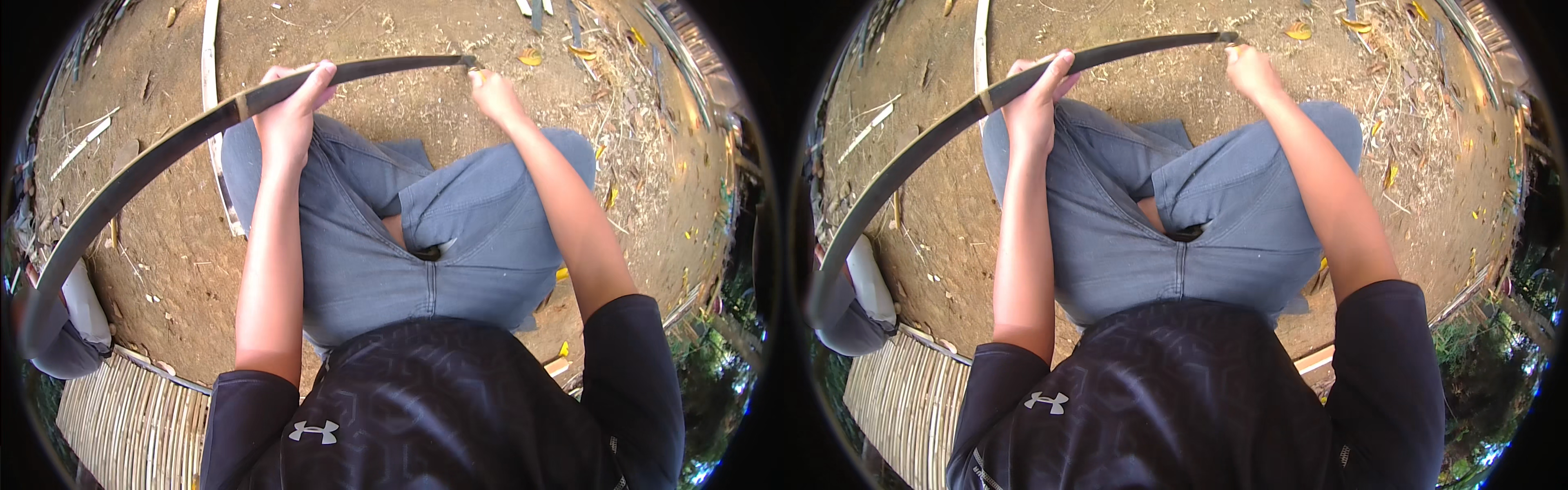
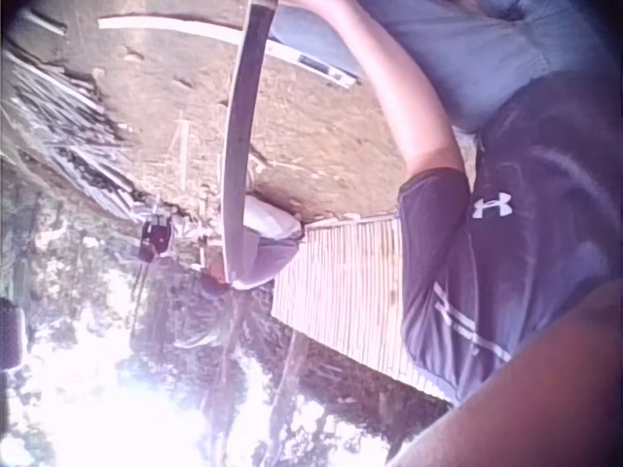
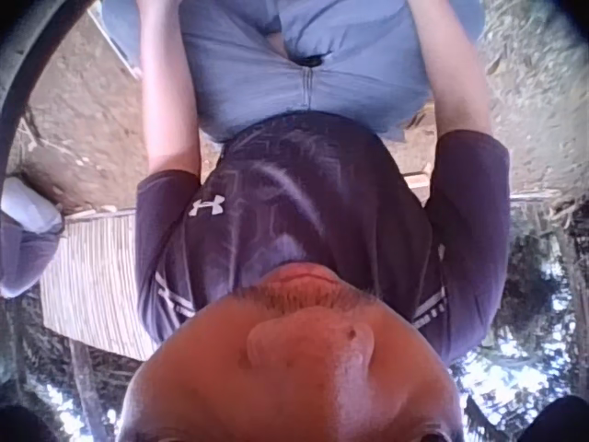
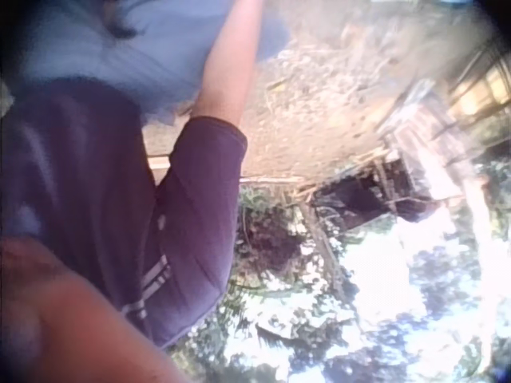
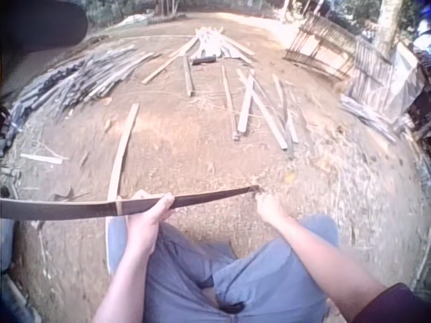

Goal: The person scrapes a strip of bamboo with a knife, removing outer layers while holding the strip across their lap.

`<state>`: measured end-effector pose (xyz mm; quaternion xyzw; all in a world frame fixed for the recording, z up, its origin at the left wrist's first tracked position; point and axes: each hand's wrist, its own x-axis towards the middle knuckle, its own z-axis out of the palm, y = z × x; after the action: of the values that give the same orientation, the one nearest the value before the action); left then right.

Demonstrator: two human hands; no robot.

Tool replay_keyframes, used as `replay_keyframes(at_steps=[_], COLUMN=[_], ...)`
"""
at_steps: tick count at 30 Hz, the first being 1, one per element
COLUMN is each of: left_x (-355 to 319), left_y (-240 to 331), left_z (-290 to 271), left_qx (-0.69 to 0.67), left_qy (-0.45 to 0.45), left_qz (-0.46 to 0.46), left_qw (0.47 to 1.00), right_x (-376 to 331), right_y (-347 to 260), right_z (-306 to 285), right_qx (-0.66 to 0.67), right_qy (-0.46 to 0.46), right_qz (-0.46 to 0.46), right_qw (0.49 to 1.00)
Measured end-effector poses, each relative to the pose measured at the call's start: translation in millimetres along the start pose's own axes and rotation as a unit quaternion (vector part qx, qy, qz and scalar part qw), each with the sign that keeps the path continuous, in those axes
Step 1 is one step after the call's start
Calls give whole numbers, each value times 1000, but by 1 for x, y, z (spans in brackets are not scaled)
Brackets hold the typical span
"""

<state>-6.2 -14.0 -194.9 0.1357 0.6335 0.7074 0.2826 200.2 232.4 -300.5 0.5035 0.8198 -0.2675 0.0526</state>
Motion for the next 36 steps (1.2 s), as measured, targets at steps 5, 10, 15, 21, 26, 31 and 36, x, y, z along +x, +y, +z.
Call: replay_keyframes(at_steps=[5,10,15,21,26,31,36], left_x=[1,-2,1,-2,1,1,-1], left_y=[-3,1,1,1,1,1,2], left_z=[-2,-2,4,3,-2,-1,6], left_qx=[-1,-1,-3,13,-33,-30,-12], left_qy=[9,6,-2,15,35,38,36], left_qz=[7,4,2,-15,-11,-7,1], left_qw=[1000,1000,1000,1000,999,999,999], right_x=[23,24,27,12,27,28,37], right_y=[13,20,26,14,22,8,23], right_z=[-2,13,-1,4,5,-3,1], right_qx=[-49,-35,-46,-17,2,105,114], right_qy=[-17,25,-47,-45,-49,-55,65], right_qz=[50,29,121,92,190,229,152], right_qw=[997,999,990,995,981,966,980])
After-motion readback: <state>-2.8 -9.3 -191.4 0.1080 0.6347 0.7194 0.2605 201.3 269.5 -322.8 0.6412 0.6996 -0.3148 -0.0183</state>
